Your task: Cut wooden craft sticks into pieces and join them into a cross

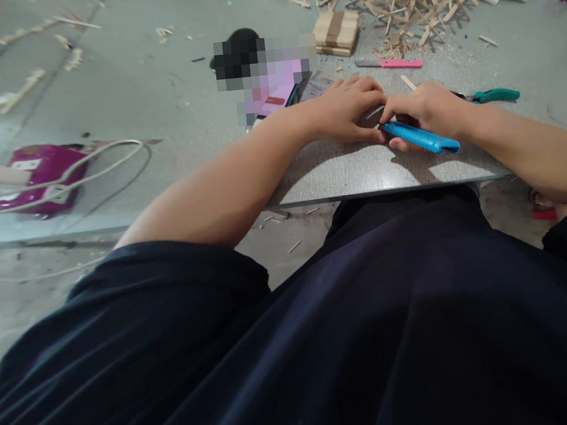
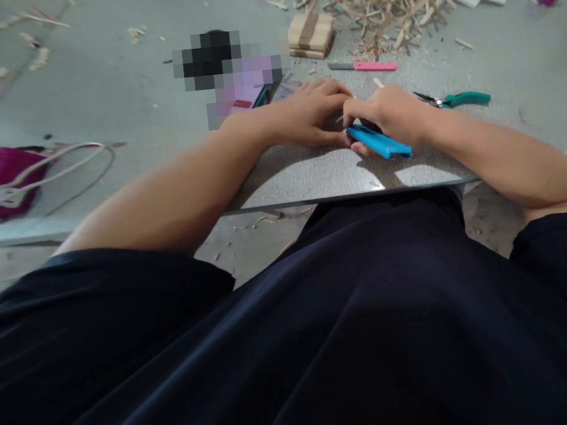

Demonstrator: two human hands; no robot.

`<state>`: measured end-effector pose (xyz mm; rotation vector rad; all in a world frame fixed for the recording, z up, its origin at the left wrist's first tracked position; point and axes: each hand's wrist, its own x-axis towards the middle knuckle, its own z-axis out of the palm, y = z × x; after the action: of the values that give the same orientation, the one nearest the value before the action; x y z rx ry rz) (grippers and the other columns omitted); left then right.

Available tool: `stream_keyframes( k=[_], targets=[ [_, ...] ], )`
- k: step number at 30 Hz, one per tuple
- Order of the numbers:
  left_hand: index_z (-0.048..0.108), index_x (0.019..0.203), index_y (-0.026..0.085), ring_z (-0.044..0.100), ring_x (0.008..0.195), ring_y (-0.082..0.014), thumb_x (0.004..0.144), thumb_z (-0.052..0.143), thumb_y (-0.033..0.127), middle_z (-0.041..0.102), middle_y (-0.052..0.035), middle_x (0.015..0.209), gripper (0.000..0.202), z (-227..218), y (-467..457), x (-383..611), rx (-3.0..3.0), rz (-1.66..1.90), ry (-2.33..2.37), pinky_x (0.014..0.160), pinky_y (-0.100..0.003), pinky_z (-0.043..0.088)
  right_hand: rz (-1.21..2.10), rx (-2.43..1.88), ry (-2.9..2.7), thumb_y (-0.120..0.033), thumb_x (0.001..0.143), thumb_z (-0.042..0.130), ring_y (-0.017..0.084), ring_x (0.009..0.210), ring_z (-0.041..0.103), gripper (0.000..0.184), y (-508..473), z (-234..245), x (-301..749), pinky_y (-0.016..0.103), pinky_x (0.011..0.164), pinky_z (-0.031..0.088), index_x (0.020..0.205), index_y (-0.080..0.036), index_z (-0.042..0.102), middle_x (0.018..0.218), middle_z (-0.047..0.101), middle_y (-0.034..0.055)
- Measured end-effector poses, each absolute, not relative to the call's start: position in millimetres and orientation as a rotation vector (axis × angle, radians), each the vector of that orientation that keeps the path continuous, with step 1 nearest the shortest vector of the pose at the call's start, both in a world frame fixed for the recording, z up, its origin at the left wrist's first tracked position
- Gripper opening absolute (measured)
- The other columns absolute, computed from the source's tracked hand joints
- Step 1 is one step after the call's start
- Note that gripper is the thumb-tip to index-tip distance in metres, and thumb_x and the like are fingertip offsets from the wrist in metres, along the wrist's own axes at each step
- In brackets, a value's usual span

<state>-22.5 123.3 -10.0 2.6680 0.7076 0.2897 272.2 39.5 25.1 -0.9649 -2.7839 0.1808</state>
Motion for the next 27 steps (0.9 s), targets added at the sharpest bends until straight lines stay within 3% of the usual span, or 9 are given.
stream_keyframes(
  k=[5, 12, 16, 22, 27],
  targets=[
    [0.08, 0.161, 0.048, 0.052, 0.167, -0.0406, 0.102, 0.075, 0.086, 0.081, -0.0048, 0.162, 0.071, -6.9, 120.2, -22.9, 2.679, 0.235, 0.708, 0.148, -0.076, 0.039, 0.231, -0.993, -2.778, -0.061, 0.114, 0.078, 0.029, 0.092, 0.084, 0.044, 40.4, 25.7, 273.9, 0.039, 0.088, 0.061, 0.144, -0.03, 0.081, 0.106, 0.093, 0.004],
    [0.086, 0.145, 0.046, 0.061, 0.168, -0.053, 0.092, 0.089, 0.082, 0.08, -0.0115, 0.164, 0.064, -7.8, 120.7, -21.7, 2.643, 0.309, 0.707, 0.145, -0.081, 0.043, 0.279, -0.972, -2.759, -0.068, 0.113, 0.072, 0.031, 0.094, 0.079, 0.049, 42.0, 23.3, 274.3, 0.044, 0.095, 0.062, 0.146, -0.032, 0.078, 0.109, 0.093, 0.0063],
    [0.086, 0.146, 0.046, 0.06, 0.169, -0.0532, 0.092, 0.091, 0.078, 0.082, -0.0117, 0.16, 0.063, -8.4, 121.9, -21.9, 2.64, 0.326, 0.691, 0.146, -0.081, 0.043, 0.245, -1.009, -2.772, -0.07, 0.114, 0.069, 0.035, 0.101, 0.086, 0.05, 42.6, 22.3, 274.5, 0.046, 0.094, 0.065, 0.148, -0.035, 0.079, 0.11, 0.092, 0.0058],
    [0.086, 0.147, 0.044, 0.061, 0.169, -0.0534, 0.092, 0.091, 0.078, 0.08, -0.0138, 0.163, 0.065, -5.9, 120.5, -20.7, 2.656, 0.288, 0.728, 0.143, -0.081, 0.046, 0.209, -0.983, -2.794, -0.069, 0.117, 0.067, 0.034, 0.101, 0.085, 0.053, 44.0, 21.0, 275.4, 0.046, 0.093, 0.065, 0.152, -0.032, 0.08, 0.112, 0.094, 0.0076],
    [0.083, 0.16, 0.046, 0.053, 0.173, -0.0472, 0.093, 0.075, 0.091, 0.081, -0.0081, 0.166, 0.082, -0.3, 115.8, -17.6, 2.661, 0.183, 0.778, 0.147, -0.077, 0.039, 0.224, -1.013, -2.769, -0.068, 0.113, 0.072, 0.035, 0.1, 0.087, 0.051, 42.7, 22.2, 273.3, 0.046, 0.092, 0.066, 0.149, -0.033, 0.081, 0.109, 0.094, 0.0066]
  ],
)
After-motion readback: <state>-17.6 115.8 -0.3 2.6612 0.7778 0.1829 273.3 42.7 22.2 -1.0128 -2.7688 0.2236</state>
